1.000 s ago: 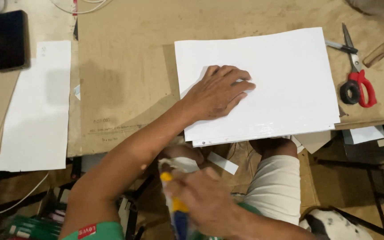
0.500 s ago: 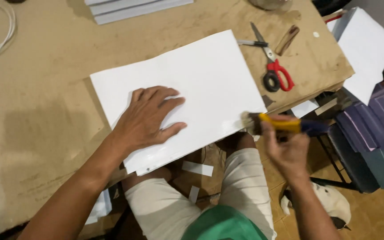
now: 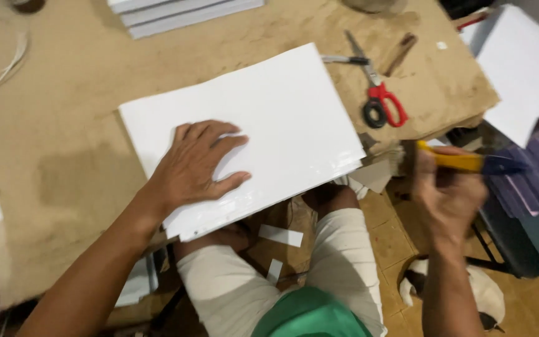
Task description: Aligning and trimming a stack of paper using scissors and a utility knife on a workbench.
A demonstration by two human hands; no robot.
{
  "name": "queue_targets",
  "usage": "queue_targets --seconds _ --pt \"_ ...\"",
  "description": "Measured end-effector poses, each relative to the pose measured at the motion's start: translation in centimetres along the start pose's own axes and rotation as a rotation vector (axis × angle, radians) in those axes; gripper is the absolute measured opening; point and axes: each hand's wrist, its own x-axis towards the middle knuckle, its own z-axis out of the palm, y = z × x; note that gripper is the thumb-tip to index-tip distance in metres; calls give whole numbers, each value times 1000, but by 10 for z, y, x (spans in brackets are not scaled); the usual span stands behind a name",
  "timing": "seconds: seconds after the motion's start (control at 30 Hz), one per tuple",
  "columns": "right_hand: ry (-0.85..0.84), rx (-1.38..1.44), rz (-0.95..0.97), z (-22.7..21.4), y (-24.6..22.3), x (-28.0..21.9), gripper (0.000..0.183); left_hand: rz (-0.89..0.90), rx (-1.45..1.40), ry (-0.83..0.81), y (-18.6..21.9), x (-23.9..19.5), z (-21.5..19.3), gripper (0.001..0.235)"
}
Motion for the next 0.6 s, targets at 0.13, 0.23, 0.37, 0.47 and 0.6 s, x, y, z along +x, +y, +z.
queue_targets --seconds 0.13,0.23,0.37,0.47,0.6 --pt "115 180 -249 7 -27 -27 18 4 -24 -23 0 5 1 57" --pt "46 52 -532 29 -60 -57 17 -55 -65 -110 3 6 -1 59" --pt "-282 -49 -476 75 -94 -122 32 -34 -54 -96 -2 6 5 57" --pt "-405 94 -693 90 -146 -147 28 20 -20 2 -4 3 11 52" --pt "-469 308 -998 99 -182 -180 27 34 -29 63 -3 1 10 46"
